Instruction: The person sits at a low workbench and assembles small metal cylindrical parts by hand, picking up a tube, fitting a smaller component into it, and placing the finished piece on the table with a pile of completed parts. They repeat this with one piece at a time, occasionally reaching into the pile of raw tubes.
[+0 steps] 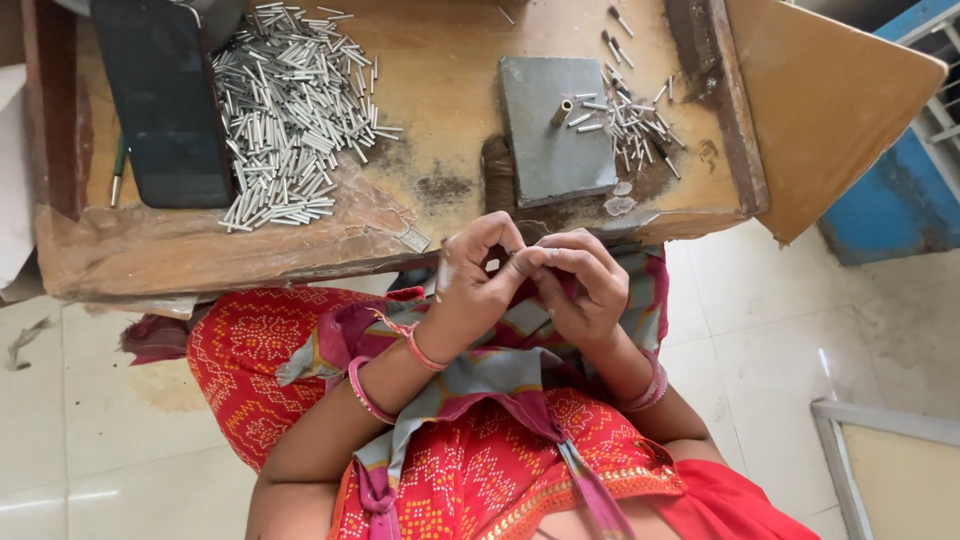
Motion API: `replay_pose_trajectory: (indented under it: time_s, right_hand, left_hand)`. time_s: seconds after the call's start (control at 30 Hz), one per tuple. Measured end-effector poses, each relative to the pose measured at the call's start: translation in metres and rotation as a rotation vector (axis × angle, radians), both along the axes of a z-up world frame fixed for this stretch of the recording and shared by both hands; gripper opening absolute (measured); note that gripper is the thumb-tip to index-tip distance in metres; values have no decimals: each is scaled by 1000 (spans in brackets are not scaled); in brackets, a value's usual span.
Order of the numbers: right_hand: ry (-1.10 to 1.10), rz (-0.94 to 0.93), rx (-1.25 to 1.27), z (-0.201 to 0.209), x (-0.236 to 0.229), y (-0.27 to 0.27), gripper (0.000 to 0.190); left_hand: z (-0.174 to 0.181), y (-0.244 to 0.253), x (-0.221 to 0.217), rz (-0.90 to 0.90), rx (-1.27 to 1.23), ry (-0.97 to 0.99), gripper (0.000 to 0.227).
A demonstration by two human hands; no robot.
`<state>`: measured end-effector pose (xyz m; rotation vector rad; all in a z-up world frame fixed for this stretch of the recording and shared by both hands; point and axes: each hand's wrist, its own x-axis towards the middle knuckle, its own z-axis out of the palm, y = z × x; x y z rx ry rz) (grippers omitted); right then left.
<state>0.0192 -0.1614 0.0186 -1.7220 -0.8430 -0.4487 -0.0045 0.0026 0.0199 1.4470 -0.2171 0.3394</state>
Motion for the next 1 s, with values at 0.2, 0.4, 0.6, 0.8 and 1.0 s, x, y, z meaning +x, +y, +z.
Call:
replay_pose_trajectory:
  time_s: [0.2, 0.4, 0.6, 0.8, 1.0]
  right_hand:
    - [-49, -3, -115, 5, 9, -10, 16]
    - [-167, -41, -176, 18, 20, -12, 15]
    - [-181, -99, -207, 25, 30, -25, 14]
    - [-139, -147, -165, 16, 35, -34, 15]
    - [-66, -137, -131, 6, 43, -37, 15]
  left_hand:
    - [6, -2, 0, 75, 210, -21, 28]
    - [9, -2, 2, 50, 205, -14, 25]
    - [8, -1, 5, 65, 252, -17, 23]
    - [7, -1, 7, 60, 274, -32, 24]
    - [7, -2, 7, 64, 271, -12, 24]
